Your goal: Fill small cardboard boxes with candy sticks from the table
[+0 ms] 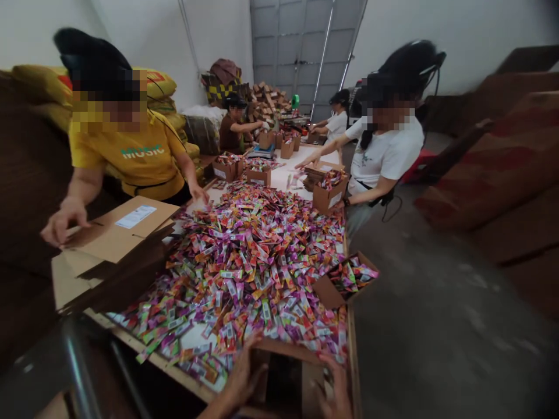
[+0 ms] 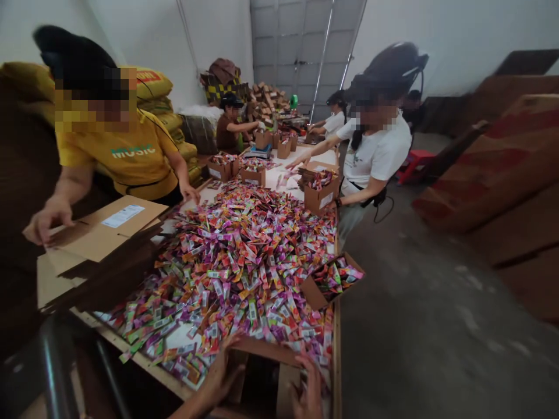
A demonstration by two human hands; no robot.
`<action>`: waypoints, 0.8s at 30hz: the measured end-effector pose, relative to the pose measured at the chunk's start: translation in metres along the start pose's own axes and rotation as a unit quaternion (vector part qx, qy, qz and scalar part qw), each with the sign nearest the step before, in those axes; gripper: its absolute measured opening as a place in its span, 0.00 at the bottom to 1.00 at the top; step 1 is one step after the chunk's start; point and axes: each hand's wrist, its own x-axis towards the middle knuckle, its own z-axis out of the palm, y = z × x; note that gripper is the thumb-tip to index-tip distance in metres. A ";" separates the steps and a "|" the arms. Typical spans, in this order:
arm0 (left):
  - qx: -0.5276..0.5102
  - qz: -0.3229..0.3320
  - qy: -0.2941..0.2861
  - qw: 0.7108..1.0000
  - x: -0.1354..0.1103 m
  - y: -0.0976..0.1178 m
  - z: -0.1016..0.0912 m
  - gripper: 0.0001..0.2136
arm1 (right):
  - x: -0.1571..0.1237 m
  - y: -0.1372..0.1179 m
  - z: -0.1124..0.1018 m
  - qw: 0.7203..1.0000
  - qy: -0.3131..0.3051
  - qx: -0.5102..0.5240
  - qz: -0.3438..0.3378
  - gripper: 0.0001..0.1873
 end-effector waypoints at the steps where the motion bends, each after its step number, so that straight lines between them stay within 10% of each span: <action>1: 0.006 0.022 0.010 1.000 -0.004 -0.003 -0.002 0.21 | -0.001 -0.003 -0.005 1.000 -0.021 -0.005 -0.015 0.18; 5: -0.026 0.080 -0.056 0.995 -0.018 -0.011 -0.022 0.22 | -0.004 -0.020 -0.024 0.994 -0.095 -0.036 -0.025 0.15; 10: -0.057 -0.027 -0.127 0.990 -0.018 0.005 -0.041 0.42 | -0.009 -0.028 -0.018 0.992 -0.097 0.039 0.072 0.24; 17: -0.028 -0.089 0.029 0.995 0.004 0.030 -0.015 0.16 | -0.011 -0.030 0.003 0.991 -0.053 0.016 0.125 0.32; 24: -0.145 -0.058 0.015 0.988 0.009 0.016 0.010 0.38 | 0.002 -0.023 0.015 0.980 -0.066 0.042 0.186 0.39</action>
